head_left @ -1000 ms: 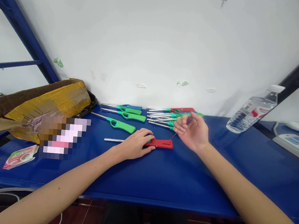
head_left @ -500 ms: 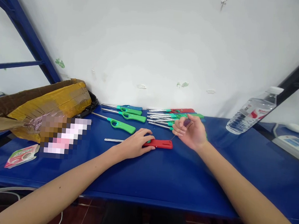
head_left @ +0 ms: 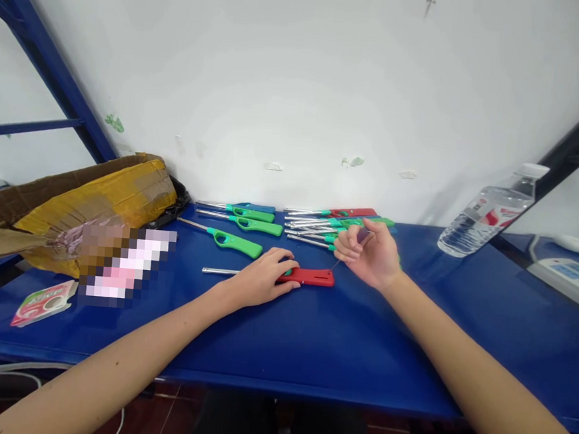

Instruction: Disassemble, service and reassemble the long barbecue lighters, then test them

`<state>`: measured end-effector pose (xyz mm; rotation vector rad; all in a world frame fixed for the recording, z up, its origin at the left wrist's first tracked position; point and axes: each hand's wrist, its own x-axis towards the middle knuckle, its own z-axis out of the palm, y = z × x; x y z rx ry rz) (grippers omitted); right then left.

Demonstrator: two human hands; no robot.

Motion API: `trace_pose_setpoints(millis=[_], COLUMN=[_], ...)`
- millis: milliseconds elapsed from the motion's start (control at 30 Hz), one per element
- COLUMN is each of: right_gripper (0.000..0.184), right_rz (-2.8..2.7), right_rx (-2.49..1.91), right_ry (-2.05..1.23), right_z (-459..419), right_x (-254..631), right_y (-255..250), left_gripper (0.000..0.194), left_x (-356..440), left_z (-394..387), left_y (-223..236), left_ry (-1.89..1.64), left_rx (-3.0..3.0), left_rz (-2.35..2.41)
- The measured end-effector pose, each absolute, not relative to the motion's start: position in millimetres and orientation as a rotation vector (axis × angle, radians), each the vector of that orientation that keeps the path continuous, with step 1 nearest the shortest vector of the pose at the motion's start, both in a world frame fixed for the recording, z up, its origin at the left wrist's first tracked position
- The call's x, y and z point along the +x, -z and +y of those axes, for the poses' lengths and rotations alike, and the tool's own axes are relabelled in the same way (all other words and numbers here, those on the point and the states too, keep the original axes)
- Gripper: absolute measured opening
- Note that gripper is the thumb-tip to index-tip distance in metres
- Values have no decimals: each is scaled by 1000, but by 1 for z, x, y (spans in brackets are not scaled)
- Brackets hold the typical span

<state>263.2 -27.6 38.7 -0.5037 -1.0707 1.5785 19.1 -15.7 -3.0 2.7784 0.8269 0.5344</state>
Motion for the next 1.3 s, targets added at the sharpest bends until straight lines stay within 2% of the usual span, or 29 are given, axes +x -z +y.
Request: trace_pose_setpoints(millis=[400, 700, 1300], right_gripper=[42, 39, 39], right_rz=[-1125, -1205, -1090], right_rx=[-517, -565, -457], right_ry=[-1632, -1455, -1505], right_z=[-33, -34, -34], right_x=[255, 256, 254], right_y=[-38, -40, -39], left_gripper=[32, 32, 31], left_x=[18, 19, 20], left_z=[-15, -16, -16], left_y=[5, 4, 4], left_ry=[-537, -503, -510], left_rx=[2786, 2798, 2823], left_rz=[819, 856, 851])
